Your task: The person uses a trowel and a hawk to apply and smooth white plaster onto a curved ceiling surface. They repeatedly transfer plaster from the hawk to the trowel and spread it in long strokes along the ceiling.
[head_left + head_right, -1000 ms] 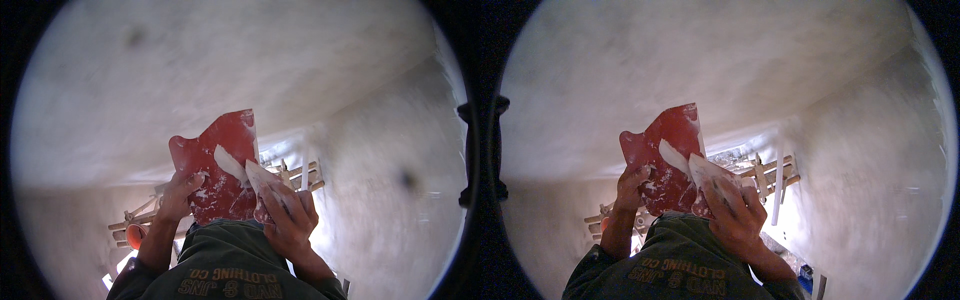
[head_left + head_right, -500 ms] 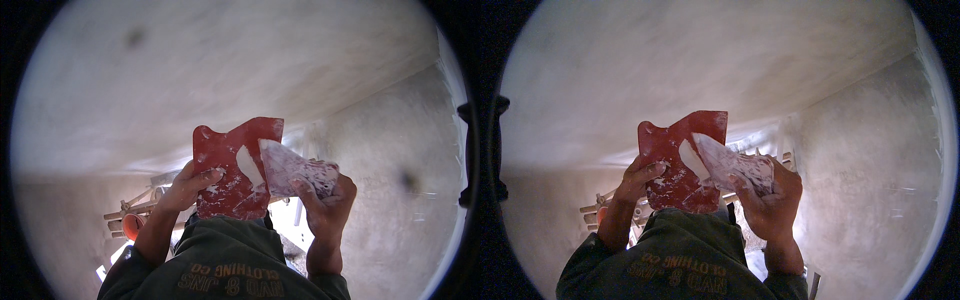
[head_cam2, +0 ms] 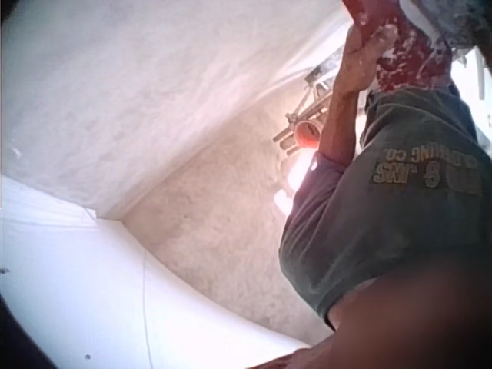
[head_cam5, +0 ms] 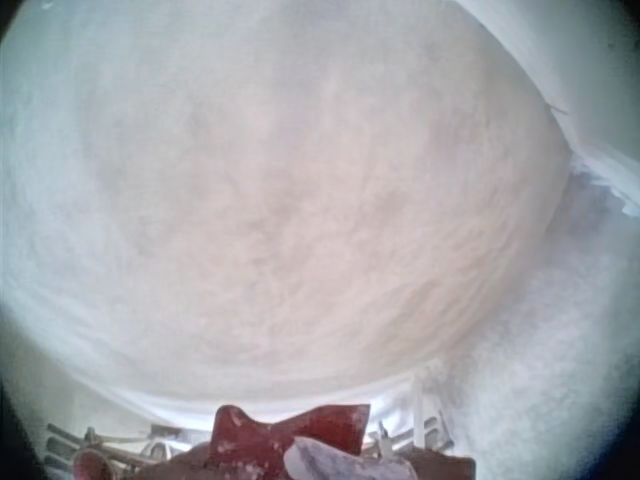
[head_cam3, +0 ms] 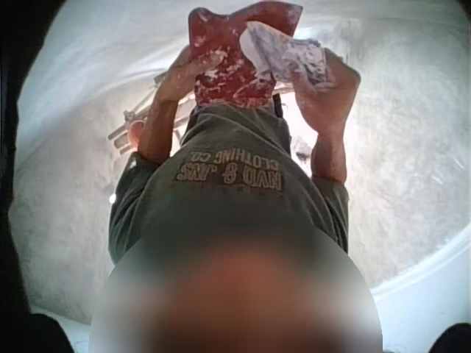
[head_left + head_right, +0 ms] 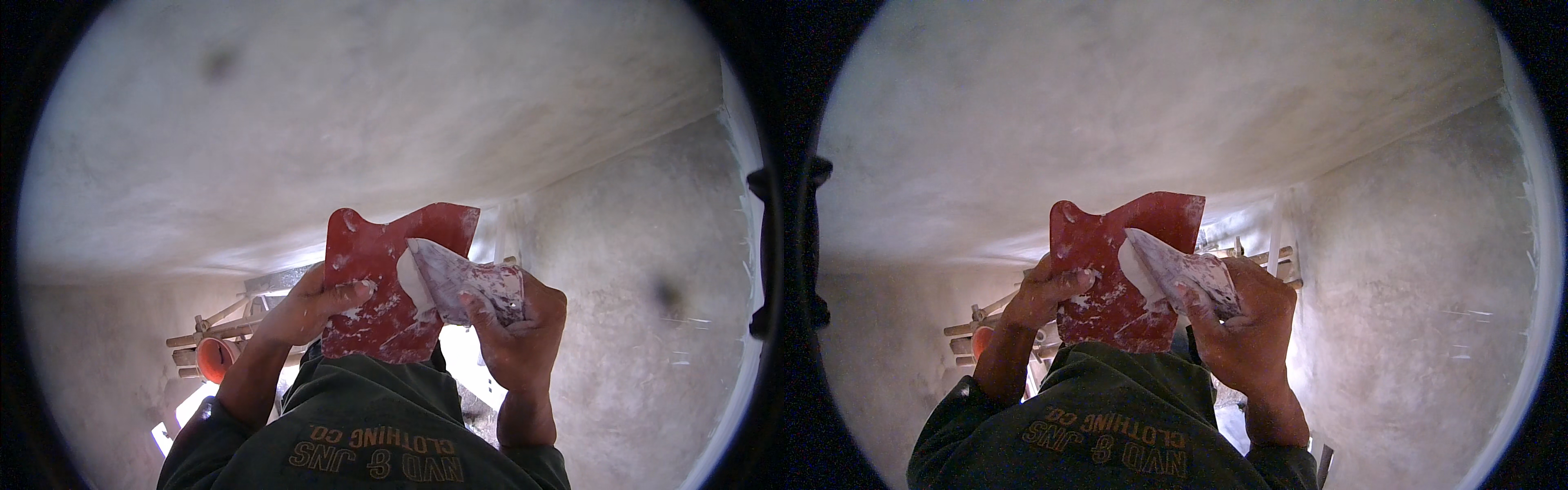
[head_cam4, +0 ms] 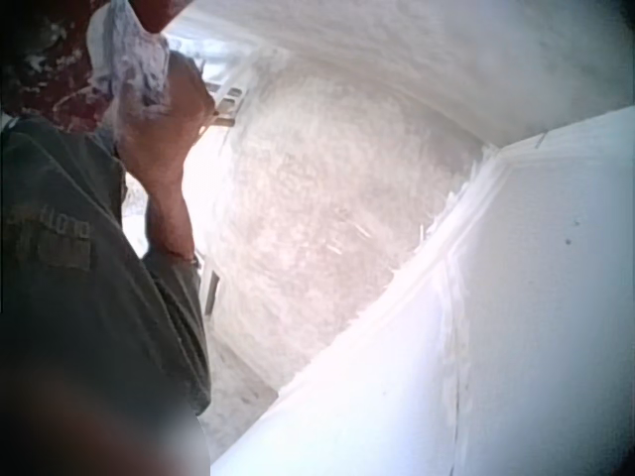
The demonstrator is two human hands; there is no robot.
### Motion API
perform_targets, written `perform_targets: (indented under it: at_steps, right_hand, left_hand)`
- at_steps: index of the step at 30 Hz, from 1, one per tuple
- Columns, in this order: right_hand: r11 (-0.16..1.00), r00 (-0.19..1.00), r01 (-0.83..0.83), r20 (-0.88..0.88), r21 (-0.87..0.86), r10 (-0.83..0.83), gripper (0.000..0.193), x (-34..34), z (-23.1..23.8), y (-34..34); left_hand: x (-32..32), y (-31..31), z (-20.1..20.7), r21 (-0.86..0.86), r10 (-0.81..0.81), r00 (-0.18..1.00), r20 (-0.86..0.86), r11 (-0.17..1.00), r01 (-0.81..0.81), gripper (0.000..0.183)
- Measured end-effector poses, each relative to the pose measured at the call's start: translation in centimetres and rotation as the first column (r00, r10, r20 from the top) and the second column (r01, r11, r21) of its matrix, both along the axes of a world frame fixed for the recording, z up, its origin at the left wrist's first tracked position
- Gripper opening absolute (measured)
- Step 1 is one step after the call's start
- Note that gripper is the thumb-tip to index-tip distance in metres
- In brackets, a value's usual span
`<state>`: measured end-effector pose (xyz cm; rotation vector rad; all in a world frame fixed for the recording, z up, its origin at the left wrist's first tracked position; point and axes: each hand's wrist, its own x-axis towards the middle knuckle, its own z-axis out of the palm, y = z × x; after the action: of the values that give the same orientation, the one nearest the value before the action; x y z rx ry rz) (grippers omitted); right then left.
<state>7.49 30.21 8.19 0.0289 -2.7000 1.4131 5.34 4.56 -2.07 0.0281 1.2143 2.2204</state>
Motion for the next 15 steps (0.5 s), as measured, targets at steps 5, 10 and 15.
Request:
perform_targets:
  at_steps: [5, 10, 15]
  right_hand:
    - [0.922, 0.983, -0.042, -0.148, 0.385, 0.107, 0.019, 0.3, -0.3, 0.7]
    - [0.939, 0.948, -0.029, -0.288, 0.342, 0.134, 0.030, -2.8, -2.1, 3.7]
    - [0.909, 0.873, 0.278, -0.477, 0.309, -0.105, 0.016, -13.4, -3.6, 12.4]
  left_hand:
    - [0.1, 0.4, -1.1, -0.317, -0.069, 0.997, -0.041, 0.947, 0.052, 0.039]
    - [-0.8, 3.0, -1.2, -0.120, 0.010, 0.996, 0.085, 0.993, 0.000, 0.047]
    - [-6.0, 8.3, -4.6, -0.078, 0.181, 0.966, 0.185, 0.983, -0.169, 0.062]
